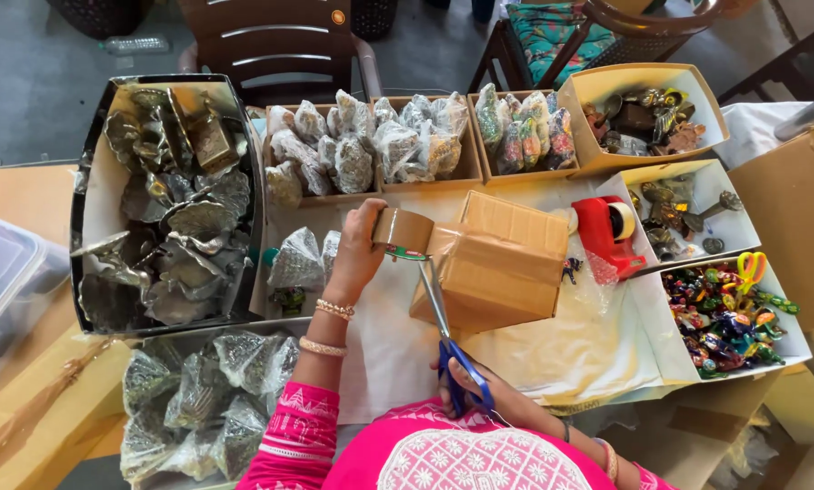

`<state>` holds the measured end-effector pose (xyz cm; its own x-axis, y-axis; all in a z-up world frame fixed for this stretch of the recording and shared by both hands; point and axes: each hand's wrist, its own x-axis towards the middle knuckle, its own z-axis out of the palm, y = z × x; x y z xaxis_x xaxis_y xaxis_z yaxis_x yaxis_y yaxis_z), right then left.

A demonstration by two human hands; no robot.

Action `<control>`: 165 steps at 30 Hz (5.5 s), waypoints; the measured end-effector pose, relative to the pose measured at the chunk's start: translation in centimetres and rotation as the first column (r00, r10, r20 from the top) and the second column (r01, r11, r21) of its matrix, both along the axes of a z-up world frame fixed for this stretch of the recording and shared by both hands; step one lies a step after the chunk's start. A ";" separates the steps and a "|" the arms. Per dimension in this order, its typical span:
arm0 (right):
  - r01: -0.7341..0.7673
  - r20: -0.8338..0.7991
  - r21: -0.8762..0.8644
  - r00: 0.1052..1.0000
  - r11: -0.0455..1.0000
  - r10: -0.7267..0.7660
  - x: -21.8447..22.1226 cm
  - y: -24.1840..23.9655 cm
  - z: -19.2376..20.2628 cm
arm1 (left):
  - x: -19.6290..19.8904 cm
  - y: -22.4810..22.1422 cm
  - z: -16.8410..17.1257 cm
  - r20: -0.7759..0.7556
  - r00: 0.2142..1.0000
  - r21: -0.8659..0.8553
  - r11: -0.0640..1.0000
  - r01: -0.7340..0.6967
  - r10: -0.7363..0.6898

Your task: The person places several bubble-wrapped items into a cardboard box, closes the flaps, and seals the box using packing tape and scissors. The person then moves the sealed box to the side.

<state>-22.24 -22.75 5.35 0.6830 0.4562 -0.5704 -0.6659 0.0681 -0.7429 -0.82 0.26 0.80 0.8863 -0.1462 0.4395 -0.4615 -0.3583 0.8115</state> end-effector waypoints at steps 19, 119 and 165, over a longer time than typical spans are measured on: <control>0.201 -0.038 0.061 0.979 0.978 -0.199 -1.0 3.2 3.0 | -1.3 0.6 3.2 0.029 0.999 0.062 0.998 -0.015 0.013; -0.109 0.308 -0.370 0.923 0.923 0.232 1.3 -1.8 0.8 | -3.7 5.3 6.2 -0.208 0.832 -0.811 0.567 0.147 -0.514; 0.384 0.872 -0.475 0.080 0.792 0.484 11.4 -12.1 4.5 | -6.8 -5.0 14.4 -0.376 0.878 0.194 0.901 0.389 -0.298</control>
